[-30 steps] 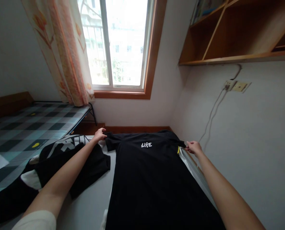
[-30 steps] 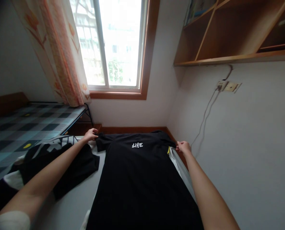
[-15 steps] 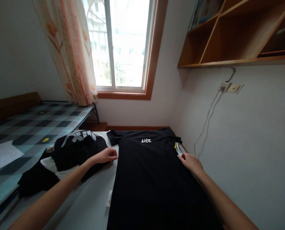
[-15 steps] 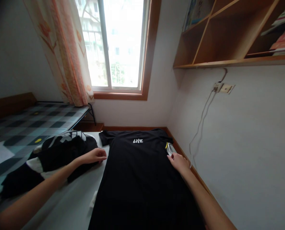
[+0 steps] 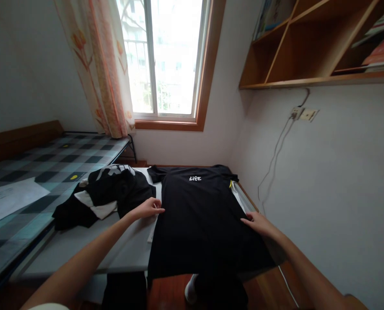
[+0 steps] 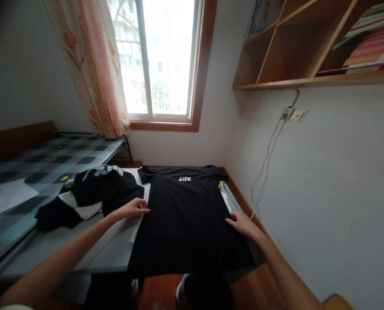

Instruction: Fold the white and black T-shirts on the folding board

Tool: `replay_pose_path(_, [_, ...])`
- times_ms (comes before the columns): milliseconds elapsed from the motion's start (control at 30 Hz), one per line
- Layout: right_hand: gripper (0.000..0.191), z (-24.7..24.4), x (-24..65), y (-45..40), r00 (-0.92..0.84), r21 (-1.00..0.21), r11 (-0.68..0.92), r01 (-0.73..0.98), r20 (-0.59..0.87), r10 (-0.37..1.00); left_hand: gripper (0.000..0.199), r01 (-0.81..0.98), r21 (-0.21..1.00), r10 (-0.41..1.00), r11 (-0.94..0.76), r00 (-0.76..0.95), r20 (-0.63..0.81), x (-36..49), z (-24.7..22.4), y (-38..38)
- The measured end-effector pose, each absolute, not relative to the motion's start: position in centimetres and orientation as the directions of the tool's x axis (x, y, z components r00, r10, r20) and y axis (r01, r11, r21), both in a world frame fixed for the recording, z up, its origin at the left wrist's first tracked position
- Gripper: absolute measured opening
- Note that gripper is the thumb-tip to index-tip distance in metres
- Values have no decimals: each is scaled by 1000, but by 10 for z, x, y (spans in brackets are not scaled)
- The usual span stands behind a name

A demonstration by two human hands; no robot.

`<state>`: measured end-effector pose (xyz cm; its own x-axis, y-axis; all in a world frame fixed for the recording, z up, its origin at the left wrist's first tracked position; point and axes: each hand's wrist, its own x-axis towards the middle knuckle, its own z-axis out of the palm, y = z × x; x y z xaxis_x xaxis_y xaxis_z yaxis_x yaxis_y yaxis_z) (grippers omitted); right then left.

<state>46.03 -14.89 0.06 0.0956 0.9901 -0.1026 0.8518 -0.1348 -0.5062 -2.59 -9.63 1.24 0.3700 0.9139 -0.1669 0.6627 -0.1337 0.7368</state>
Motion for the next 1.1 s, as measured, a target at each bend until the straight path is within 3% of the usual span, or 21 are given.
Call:
replay_pose_path(133, [36,7,462,-173,10,-635,-74,769,-104,995,42,585,798,955,-146,294,-41,-18,13,-117])
replay_pose_path(267, [75,7,470,-195,-90,-703,-25,710,-127,988,45,484,867,920,-115,382,-91,-16,5,-134])
replay_pose_path(367, [86,3,475,-204,-168,-692,57,720,-93,981,56,440,892,878,-109,463,-121,-18,1,-146])
replay_pose_path(500, [81,5,475,-210,-217,-673,107,732,-81,973,60,495,852,855,-168,503,-123,-19,9,-162])
replay_pose_path(767, [76,30,474,-229,-261,-670,60,740,-204,944,37,571,777,752,-264,626,-205,-22,26,-184])
replay_pose_path(900, [78,50,475,-233,-265,-681,30,732,-244,933,40,548,808,680,-217,678,-278,-26,30,-183])
replay_pose_path(1033, [65,83,473,-224,-300,-789,-16,614,-251,920,32,435,875,659,-211,725,-201,-29,47,-173])
replay_pose_path(1100, [53,97,470,-211,-315,-859,-88,504,-277,908,30,331,936,669,-123,724,-168,-29,59,-162])
